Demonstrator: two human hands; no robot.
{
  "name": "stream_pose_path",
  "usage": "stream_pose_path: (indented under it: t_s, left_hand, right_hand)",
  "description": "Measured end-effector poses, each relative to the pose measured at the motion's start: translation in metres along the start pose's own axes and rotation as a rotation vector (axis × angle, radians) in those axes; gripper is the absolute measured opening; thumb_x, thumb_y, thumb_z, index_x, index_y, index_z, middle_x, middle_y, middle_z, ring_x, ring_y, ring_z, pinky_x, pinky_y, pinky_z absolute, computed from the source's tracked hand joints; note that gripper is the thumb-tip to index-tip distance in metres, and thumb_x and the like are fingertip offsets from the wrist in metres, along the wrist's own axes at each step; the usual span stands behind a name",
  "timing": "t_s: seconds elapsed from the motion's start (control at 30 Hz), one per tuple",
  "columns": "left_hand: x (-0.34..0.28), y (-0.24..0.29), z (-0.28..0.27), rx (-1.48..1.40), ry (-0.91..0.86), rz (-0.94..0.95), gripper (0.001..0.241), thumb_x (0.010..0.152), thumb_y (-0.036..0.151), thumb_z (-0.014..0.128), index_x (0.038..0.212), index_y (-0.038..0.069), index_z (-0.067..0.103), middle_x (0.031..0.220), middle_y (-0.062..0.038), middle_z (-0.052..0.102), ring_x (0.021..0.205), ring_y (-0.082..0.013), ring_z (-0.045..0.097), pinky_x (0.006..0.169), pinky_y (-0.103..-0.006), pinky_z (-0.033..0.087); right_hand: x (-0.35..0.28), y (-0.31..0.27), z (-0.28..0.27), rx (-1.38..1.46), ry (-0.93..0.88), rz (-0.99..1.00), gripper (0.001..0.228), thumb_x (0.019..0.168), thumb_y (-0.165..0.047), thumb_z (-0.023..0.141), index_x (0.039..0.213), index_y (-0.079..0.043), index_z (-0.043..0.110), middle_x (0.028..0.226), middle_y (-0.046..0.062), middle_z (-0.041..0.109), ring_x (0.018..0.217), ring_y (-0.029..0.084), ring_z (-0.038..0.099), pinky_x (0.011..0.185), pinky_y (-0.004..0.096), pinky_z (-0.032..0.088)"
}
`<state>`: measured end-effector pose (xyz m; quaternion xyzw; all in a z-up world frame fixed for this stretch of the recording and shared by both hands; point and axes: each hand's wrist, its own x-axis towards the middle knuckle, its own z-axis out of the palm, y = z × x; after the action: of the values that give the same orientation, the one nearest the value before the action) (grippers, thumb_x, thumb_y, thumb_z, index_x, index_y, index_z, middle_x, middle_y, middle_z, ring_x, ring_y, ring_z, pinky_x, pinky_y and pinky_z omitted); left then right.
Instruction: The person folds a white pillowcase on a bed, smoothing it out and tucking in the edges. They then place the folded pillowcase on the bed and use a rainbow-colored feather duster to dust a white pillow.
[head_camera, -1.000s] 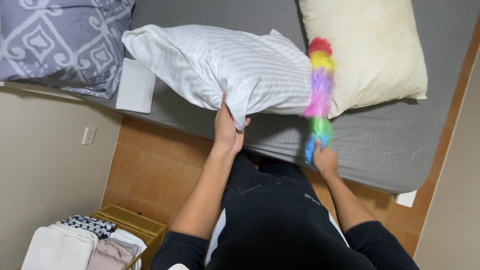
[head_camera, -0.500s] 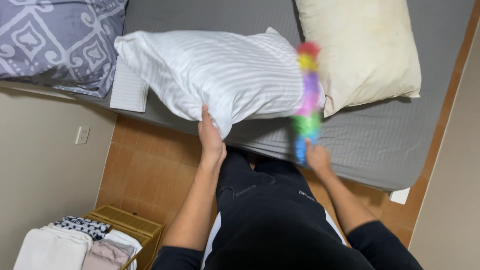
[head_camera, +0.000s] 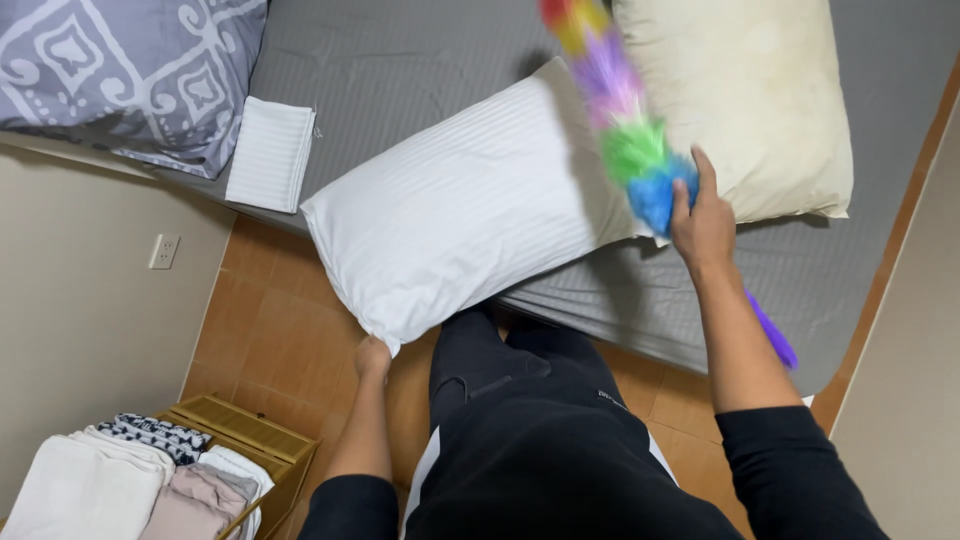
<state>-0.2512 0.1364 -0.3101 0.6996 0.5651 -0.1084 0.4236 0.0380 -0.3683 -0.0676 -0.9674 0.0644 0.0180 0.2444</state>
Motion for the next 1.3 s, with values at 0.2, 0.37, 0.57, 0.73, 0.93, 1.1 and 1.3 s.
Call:
stream_pose_path:
  t_s: [0.2, 0.37, 0.57, 0.73, 0.93, 1.1, 1.3]
  left_hand:
    - [0.026, -0.033, 0.02, -0.21, -0.098, -0.021, 0.052, 0.104, 0.033, 0.046, 0.133, -0.007, 0.063, 0.121, -0.026, 0.072, 0.113, -0.0446, 0.065, 0.093, -0.0539, 0.049]
    - [-0.004, -0.007, 0.002, -0.228, 0.001, -0.07, 0.087, 0.091, 0.048, 0.069, 0.154, -0.001, 0.034, 0.155, -0.022, 0.043, 0.138, -0.033, 0.049, 0.111, -0.0441, 0.045]
    - [0.049, -0.032, 0.033, -0.479, -0.148, -0.118, 0.096, 0.093, 0.067, 0.054, 0.161, 0.006, 0.023, 0.163, -0.013, 0.037, 0.147, -0.0292, 0.041, 0.116, -0.043, 0.038]
    - [0.014, 0.017, 0.03, -0.792, -0.273, -0.284, 0.096, 0.093, 0.072, 0.045, 0.162, 0.009, 0.018, 0.164, -0.012, 0.034, 0.147, -0.0308, 0.04, 0.118, -0.0449, 0.039]
    - [-0.013, 0.11, 0.003, -1.151, -0.517, -0.123, 0.089, 0.097, 0.068, 0.036, 0.16, 0.007, 0.026, 0.164, -0.015, 0.036, 0.147, -0.0359, 0.041, 0.117, -0.0482, 0.038]
    - [-0.041, 0.205, -0.018, -1.29, -0.649, 0.071, 0.085, 0.1, 0.064, 0.037, 0.16, 0.005, 0.026, 0.164, -0.018, 0.036, 0.148, -0.0381, 0.04, 0.12, -0.0489, 0.037]
    - [-0.055, 0.229, -0.014, -1.312, -0.616, 0.218, 0.087, 0.102, 0.063, 0.043, 0.16, 0.001, 0.027, 0.165, -0.019, 0.037, 0.149, -0.037, 0.04, 0.121, -0.0461, 0.037]
  right_hand:
    - [0.01, 0.018, 0.112, 0.091, 0.164, -0.283, 0.055, 0.104, -0.013, 0.052, 0.155, -0.033, 0.057, 0.097, 0.025, 0.068, 0.089, 0.044, 0.069, 0.084, 0.052, 0.055]
    - [0.045, 0.157, 0.204, -0.053, -0.119, -0.113, 0.039, 0.103, -0.03, 0.057, 0.139, -0.02, 0.068, 0.125, 0.026, 0.07, 0.113, 0.045, 0.067, 0.1, 0.052, 0.049]
    - [0.028, -0.008, 0.058, 0.248, 0.197, -0.24, 0.032, 0.113, -0.022, 0.055, 0.135, -0.003, 0.067, 0.123, 0.027, 0.07, 0.114, 0.04, 0.07, 0.098, 0.045, 0.053]
    - [-0.088, 0.137, 0.165, -0.05, -0.331, -0.198, 0.036, 0.099, -0.015, 0.05, 0.125, -0.02, 0.074, 0.11, 0.029, 0.07, 0.099, 0.048, 0.068, 0.092, 0.053, 0.053]
    - [-0.059, -0.019, 0.053, 0.003, -0.139, 0.072, 0.056, 0.105, -0.023, 0.054, 0.159, -0.016, 0.043, 0.095, 0.035, 0.067, 0.084, 0.054, 0.064, 0.077, 0.06, 0.049]
    - [-0.036, -0.033, 0.055, 0.291, 0.091, -0.018, 0.05, 0.107, -0.022, 0.05, 0.157, -0.021, 0.046, 0.099, 0.029, 0.07, 0.08, 0.043, 0.073, 0.076, 0.05, 0.055]
    - [-0.044, -0.008, 0.077, -0.121, -0.374, -0.214, 0.049, 0.094, -0.016, 0.063, 0.142, -0.022, 0.062, 0.111, 0.028, 0.07, 0.093, 0.048, 0.067, 0.082, 0.051, 0.05]
